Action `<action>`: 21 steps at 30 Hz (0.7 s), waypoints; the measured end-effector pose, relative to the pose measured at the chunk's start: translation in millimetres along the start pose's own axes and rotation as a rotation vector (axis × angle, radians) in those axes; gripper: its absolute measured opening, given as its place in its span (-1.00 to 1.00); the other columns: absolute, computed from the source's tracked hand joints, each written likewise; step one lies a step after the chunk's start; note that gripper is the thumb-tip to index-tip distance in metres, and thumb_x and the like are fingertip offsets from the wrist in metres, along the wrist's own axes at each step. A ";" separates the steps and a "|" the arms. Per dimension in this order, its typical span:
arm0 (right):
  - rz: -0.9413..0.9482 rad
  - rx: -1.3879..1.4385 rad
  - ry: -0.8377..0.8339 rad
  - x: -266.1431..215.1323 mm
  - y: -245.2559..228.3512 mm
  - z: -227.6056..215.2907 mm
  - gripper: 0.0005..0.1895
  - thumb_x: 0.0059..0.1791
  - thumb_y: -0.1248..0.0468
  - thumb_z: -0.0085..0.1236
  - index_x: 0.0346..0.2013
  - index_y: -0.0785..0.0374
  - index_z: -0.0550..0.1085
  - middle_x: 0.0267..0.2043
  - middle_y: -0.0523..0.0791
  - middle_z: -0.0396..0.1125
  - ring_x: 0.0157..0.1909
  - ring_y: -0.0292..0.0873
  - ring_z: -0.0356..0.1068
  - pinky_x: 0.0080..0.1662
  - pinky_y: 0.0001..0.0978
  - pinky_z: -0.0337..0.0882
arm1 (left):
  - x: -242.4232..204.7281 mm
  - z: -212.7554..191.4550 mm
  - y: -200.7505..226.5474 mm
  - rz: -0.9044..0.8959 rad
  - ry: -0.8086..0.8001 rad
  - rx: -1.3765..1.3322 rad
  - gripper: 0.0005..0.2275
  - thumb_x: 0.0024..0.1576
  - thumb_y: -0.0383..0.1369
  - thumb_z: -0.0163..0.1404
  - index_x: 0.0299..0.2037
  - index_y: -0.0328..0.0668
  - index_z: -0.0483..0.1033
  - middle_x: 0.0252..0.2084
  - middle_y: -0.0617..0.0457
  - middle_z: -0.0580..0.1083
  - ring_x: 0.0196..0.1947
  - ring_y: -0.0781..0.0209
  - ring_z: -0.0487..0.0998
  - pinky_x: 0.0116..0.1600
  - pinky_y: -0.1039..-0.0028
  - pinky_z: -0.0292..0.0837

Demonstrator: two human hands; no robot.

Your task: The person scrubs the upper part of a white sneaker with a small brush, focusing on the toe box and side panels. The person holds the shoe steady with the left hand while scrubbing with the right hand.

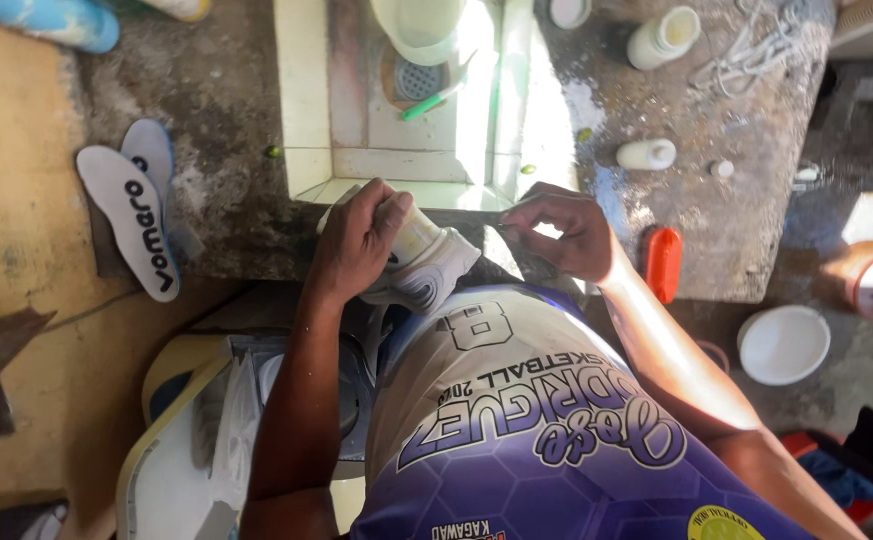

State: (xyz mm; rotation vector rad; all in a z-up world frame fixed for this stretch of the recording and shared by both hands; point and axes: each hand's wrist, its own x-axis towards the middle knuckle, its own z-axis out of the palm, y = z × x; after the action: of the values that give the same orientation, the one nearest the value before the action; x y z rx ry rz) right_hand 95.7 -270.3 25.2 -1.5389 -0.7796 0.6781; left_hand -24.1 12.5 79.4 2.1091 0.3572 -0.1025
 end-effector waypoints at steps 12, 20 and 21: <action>0.141 0.321 -0.012 6.5 -9.4 10.6 -0.87 0.05 0.50 0.20 -0.11 0.36 0.55 -0.16 -0.10 0.43 -0.12 -0.31 0.46 -0.02 -0.46 0.50 | 17.0 -25.6 -1.6 -0.069 -0.183 0.088 -0.57 0.25 0.03 -0.05 -0.27 -0.27 0.50 -0.58 -0.10 0.51 -0.56 0.06 0.57 -0.41 0.21 0.38; 0.236 0.430 0.047 8.9 -17.9 17.0 -0.89 0.03 0.51 0.22 -0.16 0.34 0.54 -0.20 -0.10 0.45 -0.18 -0.30 0.47 -0.08 -0.46 0.51 | 29.0 -24.6 -10.4 -0.029 -0.226 0.157 -0.52 0.23 0.09 -0.05 -0.32 -0.26 0.54 -0.51 -0.10 0.56 -0.49 0.06 0.63 -0.36 0.22 0.45; 0.245 0.453 0.057 9.9 -17.0 16.9 -0.89 0.03 0.52 0.22 -0.17 0.34 0.54 -0.20 -0.10 0.45 -0.19 -0.29 0.48 -0.09 -0.45 0.52 | 29.5 -24.3 -11.3 -0.023 -0.228 0.147 -0.52 0.23 0.09 -0.05 -0.32 -0.26 0.55 -0.49 -0.09 0.57 -0.48 0.07 0.64 -0.36 0.23 0.46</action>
State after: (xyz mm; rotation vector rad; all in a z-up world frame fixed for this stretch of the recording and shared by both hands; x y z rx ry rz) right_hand 86.7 -251.4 40.5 -1.2384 -0.3606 0.9169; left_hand -1.0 44.8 77.0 2.2099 0.2428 -0.3894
